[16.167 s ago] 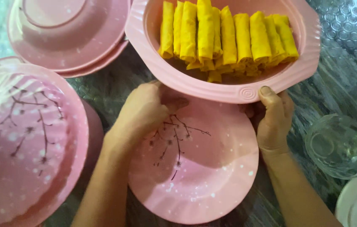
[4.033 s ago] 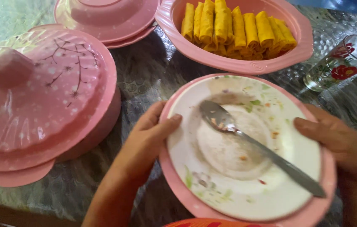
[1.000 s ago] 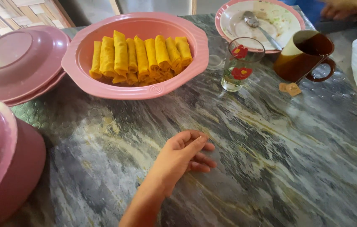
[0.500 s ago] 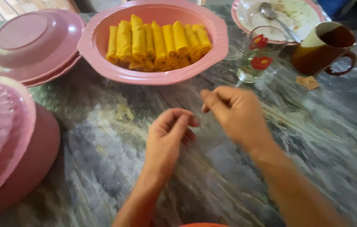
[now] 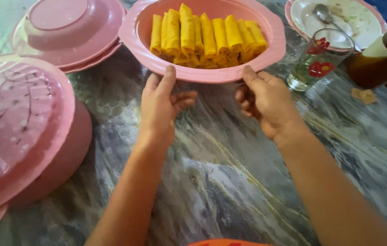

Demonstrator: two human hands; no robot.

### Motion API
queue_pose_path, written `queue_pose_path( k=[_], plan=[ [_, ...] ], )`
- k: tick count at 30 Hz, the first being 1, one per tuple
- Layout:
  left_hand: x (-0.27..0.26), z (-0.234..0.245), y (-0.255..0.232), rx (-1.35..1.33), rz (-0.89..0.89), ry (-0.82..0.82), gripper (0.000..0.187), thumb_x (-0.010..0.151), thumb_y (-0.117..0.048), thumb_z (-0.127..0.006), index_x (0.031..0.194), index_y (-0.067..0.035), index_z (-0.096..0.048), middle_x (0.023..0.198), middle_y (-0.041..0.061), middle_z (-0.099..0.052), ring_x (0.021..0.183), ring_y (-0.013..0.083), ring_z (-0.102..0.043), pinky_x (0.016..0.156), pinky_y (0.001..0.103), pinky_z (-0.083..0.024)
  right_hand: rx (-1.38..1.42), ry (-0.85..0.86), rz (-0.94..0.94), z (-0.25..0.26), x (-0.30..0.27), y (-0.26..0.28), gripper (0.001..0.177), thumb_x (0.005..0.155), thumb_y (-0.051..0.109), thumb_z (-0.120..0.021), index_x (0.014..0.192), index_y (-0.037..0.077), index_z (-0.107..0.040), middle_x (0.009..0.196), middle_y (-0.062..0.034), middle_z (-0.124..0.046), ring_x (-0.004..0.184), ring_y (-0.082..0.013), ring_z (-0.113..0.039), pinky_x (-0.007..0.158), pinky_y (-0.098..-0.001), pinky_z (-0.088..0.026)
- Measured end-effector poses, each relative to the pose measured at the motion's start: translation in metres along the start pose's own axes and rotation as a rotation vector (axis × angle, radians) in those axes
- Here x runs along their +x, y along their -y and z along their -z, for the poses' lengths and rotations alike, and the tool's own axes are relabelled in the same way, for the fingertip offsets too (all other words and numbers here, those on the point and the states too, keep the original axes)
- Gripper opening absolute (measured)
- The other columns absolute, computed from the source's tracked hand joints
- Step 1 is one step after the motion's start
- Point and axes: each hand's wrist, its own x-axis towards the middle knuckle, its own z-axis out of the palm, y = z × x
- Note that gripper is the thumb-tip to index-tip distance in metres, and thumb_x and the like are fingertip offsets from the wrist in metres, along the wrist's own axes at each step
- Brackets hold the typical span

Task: Arranging yellow-wrapped spring rolls into a pink serving bowl on a dining table.

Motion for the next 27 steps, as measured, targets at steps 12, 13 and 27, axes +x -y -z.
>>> queue_pose_path(
  k=[12, 13, 27],
  plan=[
    [0.01, 0.007, 0.028, -0.089, -0.014, 0.129, 0.019, 0.099, -0.021, -0.066, 0.104, -0.003, -0.066, 0.084, 0.01, -0.072, 0.07, 0.023, -0.074, 0.064, 0.034, -0.062, 0.199, 0.035, 0.165, 0.001, 0.026, -0.026, 0.044, 0.102, 0.053, -0.053, 0.092, 0.011, -0.059, 0.067, -0.0055, -0.057, 0.052, -0.0163, -0.047, 0.045, -0.0312, -0.034],
    [0.01, 0.007, 0.029, -0.086, -0.022, 0.134, 0.02, 0.099, -0.023, -0.066, 0.103, -0.004, -0.066, 0.084, 0.01, -0.071, 0.07, 0.0228, -0.074, 0.064, 0.035, -0.062, 0.204, 0.032, 0.177, 0.0, 0.027, -0.028, 0.047, 0.102, 0.056, -0.052, 0.09, 0.011, -0.059, 0.066, -0.0058, -0.057, 0.052, -0.0166, -0.047, 0.045, -0.031, -0.033],
    [0.007, 0.003, 0.035, 0.014, 0.049, 0.135, 0.042, 0.099, -0.045, -0.061, 0.095, -0.004, -0.065, 0.081, 0.01, -0.072, 0.066, 0.02, -0.07, 0.062, 0.032, -0.056, -0.215, 0.091, 0.328, -0.022, 0.016, -0.041, 0.057, 0.106, 0.053, -0.049, 0.087, 0.004, -0.071, 0.07, -0.0015, -0.063, 0.058, -0.01, -0.053, 0.052, -0.0258, -0.04]
  ],
)
